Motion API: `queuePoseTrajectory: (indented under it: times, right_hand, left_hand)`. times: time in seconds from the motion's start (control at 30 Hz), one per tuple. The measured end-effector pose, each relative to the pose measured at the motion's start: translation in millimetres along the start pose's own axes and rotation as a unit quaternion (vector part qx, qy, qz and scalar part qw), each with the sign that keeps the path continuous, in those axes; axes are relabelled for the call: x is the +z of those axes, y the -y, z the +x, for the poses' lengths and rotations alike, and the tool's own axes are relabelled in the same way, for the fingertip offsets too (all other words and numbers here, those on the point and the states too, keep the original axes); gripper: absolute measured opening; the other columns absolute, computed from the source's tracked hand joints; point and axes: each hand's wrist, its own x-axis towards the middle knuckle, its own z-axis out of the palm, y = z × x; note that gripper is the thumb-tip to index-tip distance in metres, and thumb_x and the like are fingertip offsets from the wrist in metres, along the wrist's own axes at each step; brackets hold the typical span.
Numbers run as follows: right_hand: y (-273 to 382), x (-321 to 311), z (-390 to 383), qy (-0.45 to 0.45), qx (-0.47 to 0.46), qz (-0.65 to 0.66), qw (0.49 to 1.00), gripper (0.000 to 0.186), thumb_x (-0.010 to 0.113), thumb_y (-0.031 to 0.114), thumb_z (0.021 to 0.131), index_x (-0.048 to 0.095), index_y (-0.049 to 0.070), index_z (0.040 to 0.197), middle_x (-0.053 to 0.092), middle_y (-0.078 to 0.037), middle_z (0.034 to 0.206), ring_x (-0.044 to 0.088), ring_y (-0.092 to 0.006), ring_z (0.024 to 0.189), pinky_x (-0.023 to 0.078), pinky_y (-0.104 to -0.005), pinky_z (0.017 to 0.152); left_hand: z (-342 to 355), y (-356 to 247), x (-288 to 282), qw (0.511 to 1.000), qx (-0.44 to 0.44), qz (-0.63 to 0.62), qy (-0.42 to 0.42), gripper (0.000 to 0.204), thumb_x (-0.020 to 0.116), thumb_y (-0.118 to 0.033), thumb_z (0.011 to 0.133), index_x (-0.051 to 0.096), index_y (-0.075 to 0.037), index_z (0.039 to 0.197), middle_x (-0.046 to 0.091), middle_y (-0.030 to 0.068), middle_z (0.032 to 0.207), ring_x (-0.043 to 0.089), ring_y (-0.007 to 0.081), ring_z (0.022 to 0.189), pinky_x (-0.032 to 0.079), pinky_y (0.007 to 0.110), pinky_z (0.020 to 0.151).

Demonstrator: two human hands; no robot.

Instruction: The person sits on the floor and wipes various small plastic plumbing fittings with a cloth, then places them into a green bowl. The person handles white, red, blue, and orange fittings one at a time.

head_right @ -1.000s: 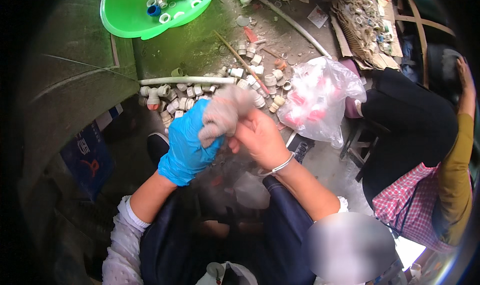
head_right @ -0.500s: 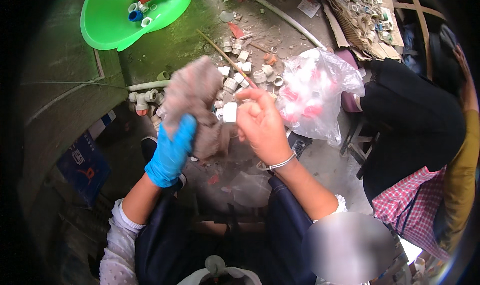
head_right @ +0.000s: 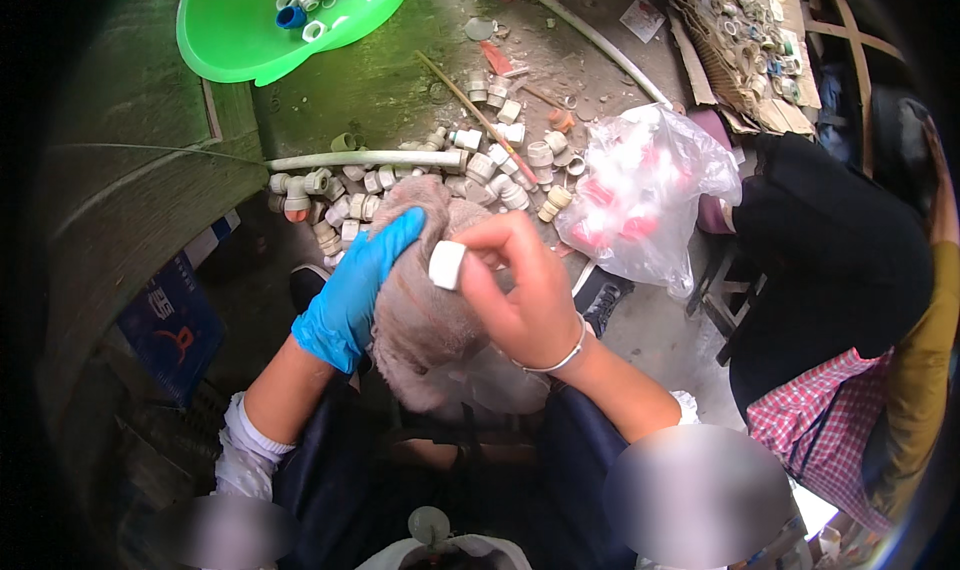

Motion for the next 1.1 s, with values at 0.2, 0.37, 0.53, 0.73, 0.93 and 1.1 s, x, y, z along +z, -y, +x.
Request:
queuePoseTrajectory:
  times: [0.2,0.37,0.53,0.73,0.93,1.1]
  right_hand:
    - [10,-3,13,0.003,0.264,0.239,0.935,0.019,0.052,0.003,0.086,0.045,0.001,0.103,0.056,-0.003,0.072,0.05,-0.006,0.057,0.04,-0.0194,0.05]
    - [8,-6,15,0.063,0.01,-0.119,0.991,0.02,0.061,0.006,0.075,0.053,0.006,0.093,0.056,-0.005,0.072,0.054,-0.0162,0.061,0.042,-0.026,0.053]
    - [16,-13,21,0.117,-0.139,-0.428,0.886,0.017,0.062,0.009,0.062,0.058,0.007,0.078,0.052,-0.007,0.068,0.054,-0.0249,0.064,0.044,-0.0341,0.055]
    - [-2,-19,10,0.025,0.252,0.141,0.957,0.021,0.046,0.017,0.084,0.049,0.004,0.067,0.044,-0.002,0.053,0.039,-0.0154,0.039,0.034,-0.0309,0.041]
    - [5,-40,24,0.182,0.355,0.545,0.738,0.046,0.024,0.037,0.095,0.036,0.011,0.058,0.032,-0.002,0.045,0.029,-0.0101,0.034,0.022,-0.0223,0.034]
    - [13,-28,19,0.223,0.402,0.448,0.766,0.053,0.02,0.038,0.096,0.042,0.011,0.057,0.034,-0.002,0.041,0.027,-0.0101,0.035,0.025,-0.0219,0.036]
  left_hand:
    - [-16,-5,-4,0.989,0.096,-0.098,0.058,0.038,0.043,-0.028,0.094,0.049,-0.002,0.123,0.052,0.0095,0.12,0.053,0.0169,0.105,0.043,0.029,0.088]
    - [-19,-9,3,0.933,0.238,0.268,-0.008,0.032,0.05,-0.025,0.091,0.058,-0.001,0.11,0.06,0.0135,0.105,0.056,0.0179,0.096,0.042,0.027,0.086]
    - [-24,-9,7,0.918,0.204,0.338,-0.034,0.024,0.053,-0.025,0.088,0.06,-0.009,0.105,0.059,0.0149,0.104,0.061,0.0288,0.083,0.049,0.033,0.07]
    - [-24,-16,17,0.765,0.39,0.513,0.021,0.052,0.068,-0.016,0.069,0.053,-0.015,0.119,0.053,0.0101,0.085,0.058,0.0296,0.074,0.048,0.035,0.059]
    - [-7,8,-14,0.837,0.345,0.424,-0.018,0.052,0.068,-0.018,0.068,0.052,-0.013,0.118,0.057,0.0102,0.093,0.059,0.031,0.073,0.049,0.036,0.06]
    - [-16,-6,-5,0.828,0.345,0.442,0.021,0.06,0.07,-0.023,0.067,0.05,-0.014,0.123,0.058,0.0083,0.105,0.061,0.0324,0.079,0.05,0.036,0.066]
